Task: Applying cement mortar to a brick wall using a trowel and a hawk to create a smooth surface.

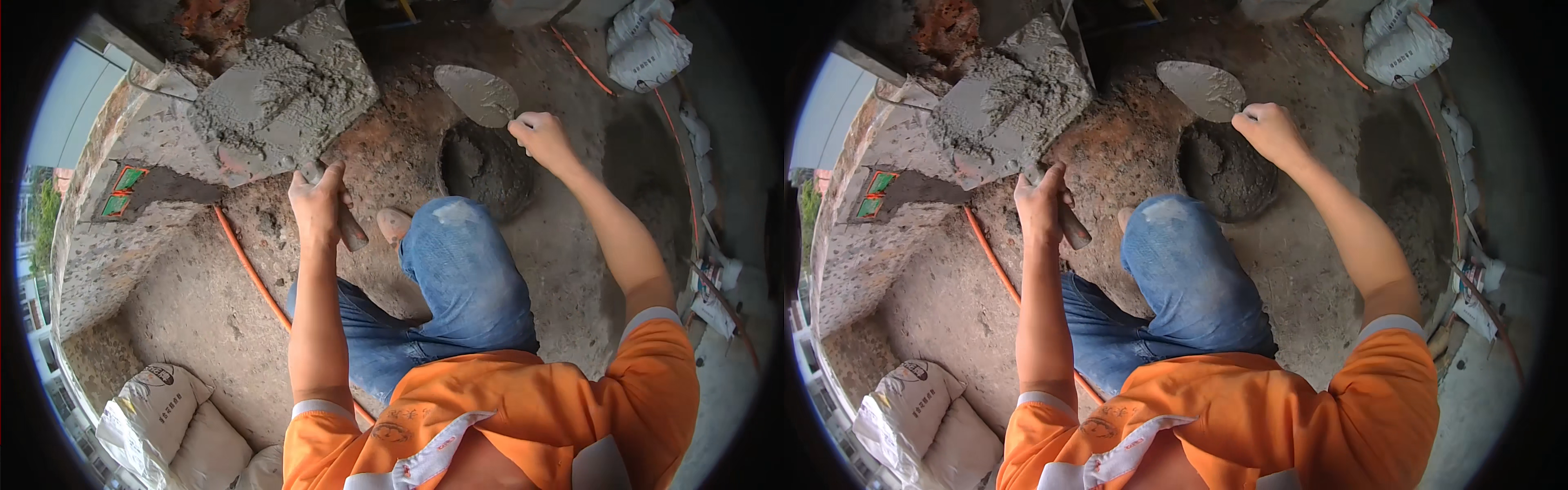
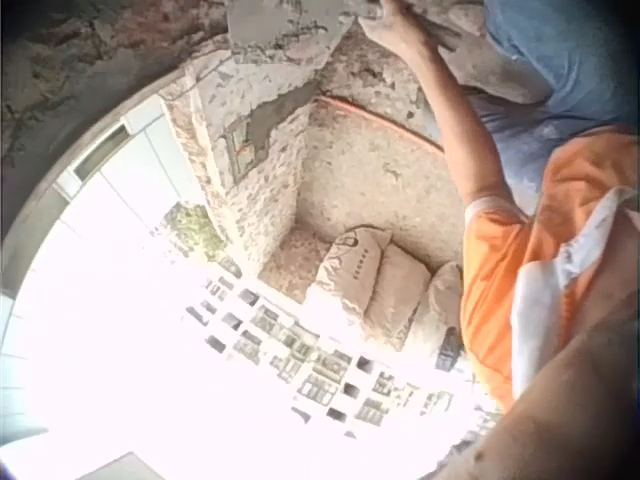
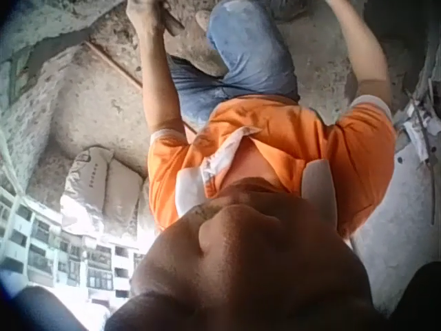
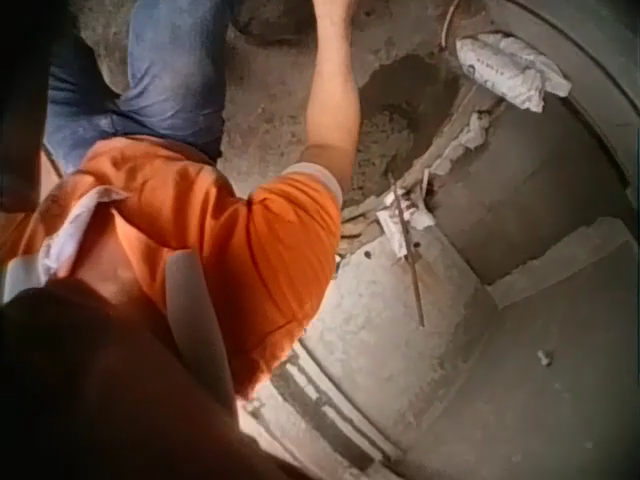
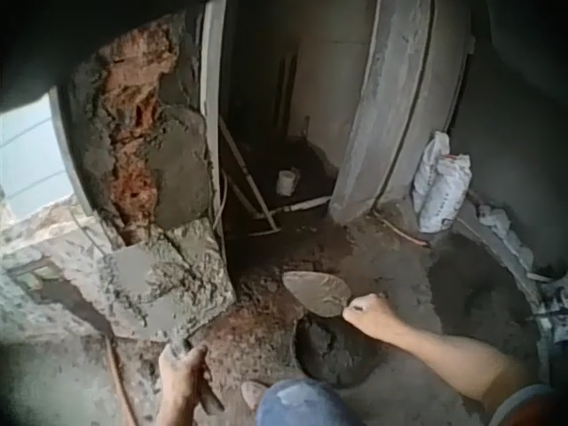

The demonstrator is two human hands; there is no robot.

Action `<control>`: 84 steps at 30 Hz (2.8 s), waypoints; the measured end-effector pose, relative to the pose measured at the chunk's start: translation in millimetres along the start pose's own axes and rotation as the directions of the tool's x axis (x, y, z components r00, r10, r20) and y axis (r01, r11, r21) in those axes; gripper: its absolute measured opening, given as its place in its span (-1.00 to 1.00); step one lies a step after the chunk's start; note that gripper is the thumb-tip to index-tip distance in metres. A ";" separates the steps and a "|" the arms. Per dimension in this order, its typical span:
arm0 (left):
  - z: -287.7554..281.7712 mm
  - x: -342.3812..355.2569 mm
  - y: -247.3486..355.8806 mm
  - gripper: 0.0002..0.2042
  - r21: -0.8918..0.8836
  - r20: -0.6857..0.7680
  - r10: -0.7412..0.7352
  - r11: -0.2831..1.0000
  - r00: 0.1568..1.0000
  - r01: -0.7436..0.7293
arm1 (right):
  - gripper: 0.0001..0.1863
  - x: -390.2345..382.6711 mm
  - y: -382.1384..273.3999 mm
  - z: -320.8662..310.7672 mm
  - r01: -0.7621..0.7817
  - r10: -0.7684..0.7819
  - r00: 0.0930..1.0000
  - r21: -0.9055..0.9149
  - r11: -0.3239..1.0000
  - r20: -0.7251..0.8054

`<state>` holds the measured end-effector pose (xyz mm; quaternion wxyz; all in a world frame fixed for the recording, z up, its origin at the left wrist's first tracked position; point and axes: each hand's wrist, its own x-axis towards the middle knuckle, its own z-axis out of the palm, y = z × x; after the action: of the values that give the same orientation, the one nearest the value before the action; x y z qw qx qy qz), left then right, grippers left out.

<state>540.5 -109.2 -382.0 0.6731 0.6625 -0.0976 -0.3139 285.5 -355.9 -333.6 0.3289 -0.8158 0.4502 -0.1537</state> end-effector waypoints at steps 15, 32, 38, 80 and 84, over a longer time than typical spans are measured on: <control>-70.3 -38.8 -108.8 -0.74 0.278 -0.055 -0.377 0.884 0.924 0.377 | -0.75 -30.7 152.0 73.3 0.358 0.329 0.695 -0.704 0.613 0.639; -46.1 1.3 -130.9 -0.79 0.568 0.155 -0.517 0.744 0.842 0.352 | -0.74 -67.8 172.3 135.1 -0.750 0.589 0.655 0.317 0.580 0.473; -13.9 11.4 -163.9 -0.78 0.698 0.334 -0.596 0.677 0.730 0.233 | -0.74 -61.9 137.3 100.8 -0.665 0.576 0.746 0.371 0.648 0.334; -0.1 -25.0 50.0 -0.74 0.318 0.156 0.117 0.934 0.981 -0.162 | -0.73 -12.3 -195.6 -20.7 0.751 -0.855 0.509 -0.538 0.383 0.102; -7.8 -32.1 50.6 -0.72 0.502 0.213 0.447 0.713 0.869 -0.490 | -0.77 12.6 -213.1 -27.5 0.767 -0.941 0.337 -0.585 0.264 0.017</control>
<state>534.4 -88.8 -325.5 0.5113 0.7657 -0.3721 -0.1175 412.3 -296.7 -170.1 -0.1149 -0.9391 -0.0036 -0.3239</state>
